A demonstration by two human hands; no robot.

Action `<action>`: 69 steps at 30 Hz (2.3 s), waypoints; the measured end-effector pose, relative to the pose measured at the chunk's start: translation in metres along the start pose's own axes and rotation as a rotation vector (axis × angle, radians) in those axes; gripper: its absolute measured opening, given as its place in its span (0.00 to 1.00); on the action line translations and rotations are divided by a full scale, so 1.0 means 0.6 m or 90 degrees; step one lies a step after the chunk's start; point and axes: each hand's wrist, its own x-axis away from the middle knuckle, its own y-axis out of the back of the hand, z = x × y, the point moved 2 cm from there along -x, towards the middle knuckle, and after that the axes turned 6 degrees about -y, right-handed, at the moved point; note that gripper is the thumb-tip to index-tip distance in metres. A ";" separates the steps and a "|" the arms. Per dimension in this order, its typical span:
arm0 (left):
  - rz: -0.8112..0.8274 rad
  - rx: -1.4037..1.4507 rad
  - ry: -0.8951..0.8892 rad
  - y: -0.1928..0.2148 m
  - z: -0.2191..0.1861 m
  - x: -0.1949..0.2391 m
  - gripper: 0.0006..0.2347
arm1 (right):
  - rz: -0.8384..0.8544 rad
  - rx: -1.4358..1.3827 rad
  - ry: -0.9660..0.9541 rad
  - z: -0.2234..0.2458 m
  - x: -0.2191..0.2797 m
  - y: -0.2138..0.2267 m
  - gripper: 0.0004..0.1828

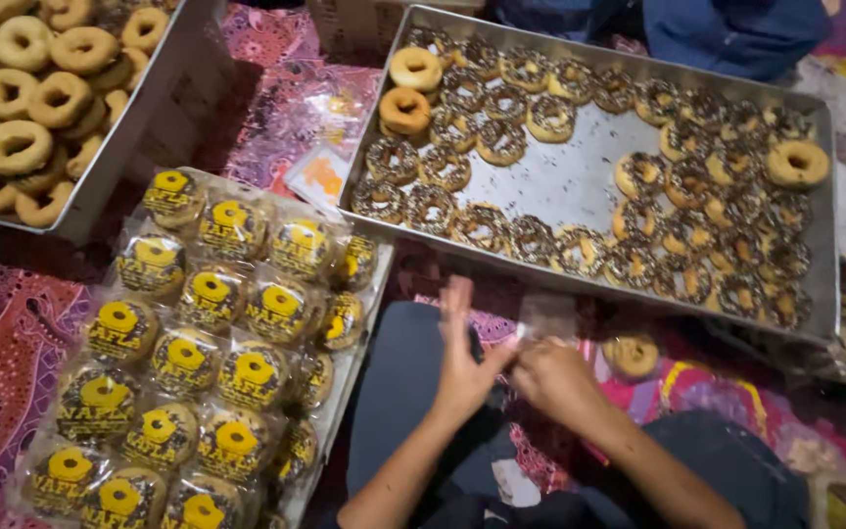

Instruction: The person sits on a patterned mat and repeatedly picks donuts from a metal tray, places them into clear plastic bags, and sets the filled bags into a nearby basket. The process is repeated for multiple donuts throughout the clip.

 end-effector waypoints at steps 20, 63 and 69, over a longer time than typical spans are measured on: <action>-0.163 0.491 0.336 0.113 0.132 -0.128 0.19 | -0.075 -0.048 0.042 -0.135 -0.793 0.078 0.16; 0.189 0.122 0.184 -0.242 -0.007 0.106 0.16 | -0.425 -0.294 -0.242 -0.084 0.307 0.105 0.06; 0.189 0.140 0.153 -0.258 -0.103 0.152 0.12 | -0.451 -0.050 -0.065 -0.023 0.317 0.193 0.14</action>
